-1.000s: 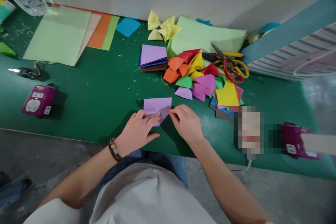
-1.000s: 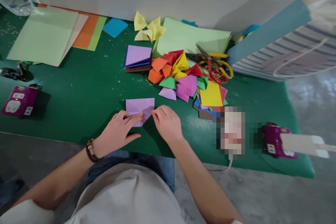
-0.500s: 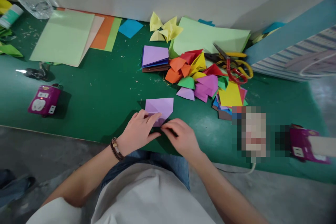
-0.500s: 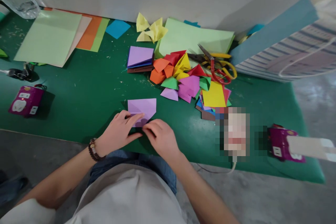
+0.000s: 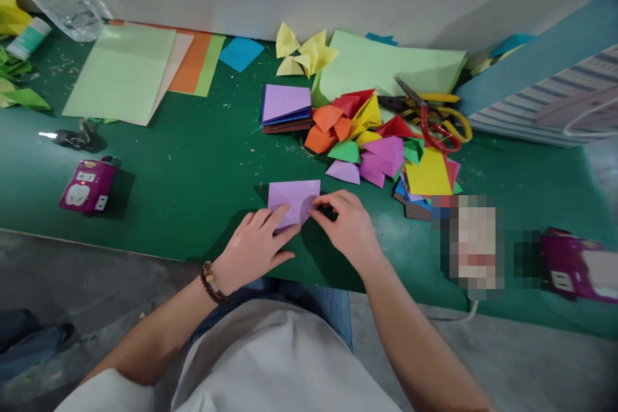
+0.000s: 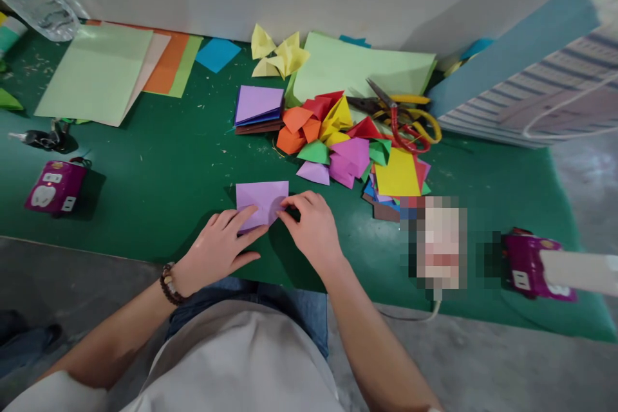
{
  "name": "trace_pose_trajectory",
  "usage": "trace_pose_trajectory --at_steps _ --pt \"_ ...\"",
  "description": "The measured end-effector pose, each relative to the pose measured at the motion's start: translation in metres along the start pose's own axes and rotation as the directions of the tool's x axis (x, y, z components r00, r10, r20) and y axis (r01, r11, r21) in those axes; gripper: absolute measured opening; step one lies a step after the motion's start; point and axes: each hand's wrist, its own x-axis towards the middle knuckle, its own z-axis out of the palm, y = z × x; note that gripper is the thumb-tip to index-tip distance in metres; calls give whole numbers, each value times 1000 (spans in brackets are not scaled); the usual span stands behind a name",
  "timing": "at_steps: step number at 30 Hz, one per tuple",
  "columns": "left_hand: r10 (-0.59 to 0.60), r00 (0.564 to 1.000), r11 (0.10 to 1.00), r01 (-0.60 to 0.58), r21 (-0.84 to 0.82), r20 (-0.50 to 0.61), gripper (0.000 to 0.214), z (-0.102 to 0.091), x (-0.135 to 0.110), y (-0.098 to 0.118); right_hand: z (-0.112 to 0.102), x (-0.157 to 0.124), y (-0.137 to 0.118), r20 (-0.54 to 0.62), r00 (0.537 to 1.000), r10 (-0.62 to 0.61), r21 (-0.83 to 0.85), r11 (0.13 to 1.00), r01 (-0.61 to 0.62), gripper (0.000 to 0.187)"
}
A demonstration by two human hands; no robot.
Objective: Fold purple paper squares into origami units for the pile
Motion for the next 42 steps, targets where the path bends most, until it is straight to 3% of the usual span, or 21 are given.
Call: trace_pose_trajectory --at_steps 6,13,16,21,23,26,31,36,39,42 --pt "-63 997 997 62 -37 -49 35 5 -7 13 -3 4 0 35 999 19 -37 999 -18 8" --pt "-90 984 995 84 -46 -154 29 5 -7 5 -8 -4 -12 68 996 55 -123 991 -47 9" --pt "-106 976 993 95 -67 -193 35 9 -5 11 -8 -17 -19 83 995 48 -138 990 -36 8" --pt "-114 980 993 106 -53 -165 51 22 -4 31 -13 -34 -24 138 990 10 -156 988 12 10" --pt "-85 984 996 80 -40 -154 51 24 -4 29 -22 -34 -21 171 985 -2 -107 994 21 11" --pt "57 989 997 -65 -53 -134 46 23 -4 13 -36 -28 -10 139 990 -24 -74 997 35 19" --pt "182 974 982 -187 -27 -133 38 14 3 -11 -44 -22 10 198 954 -223 -126 960 250 42" --pt "114 986 993 -109 43 -125 25 8 6 -1 -40 -28 17 162 907 -388 -236 878 418 33" --pt "37 989 999 -34 23 -140 30 10 1 11 -41 -32 17 200 861 -467 -298 808 507 24" --pt "27 989 999 -31 -29 -143 38 13 -8 16 -42 -35 16 261 820 -509 -292 768 570 18"
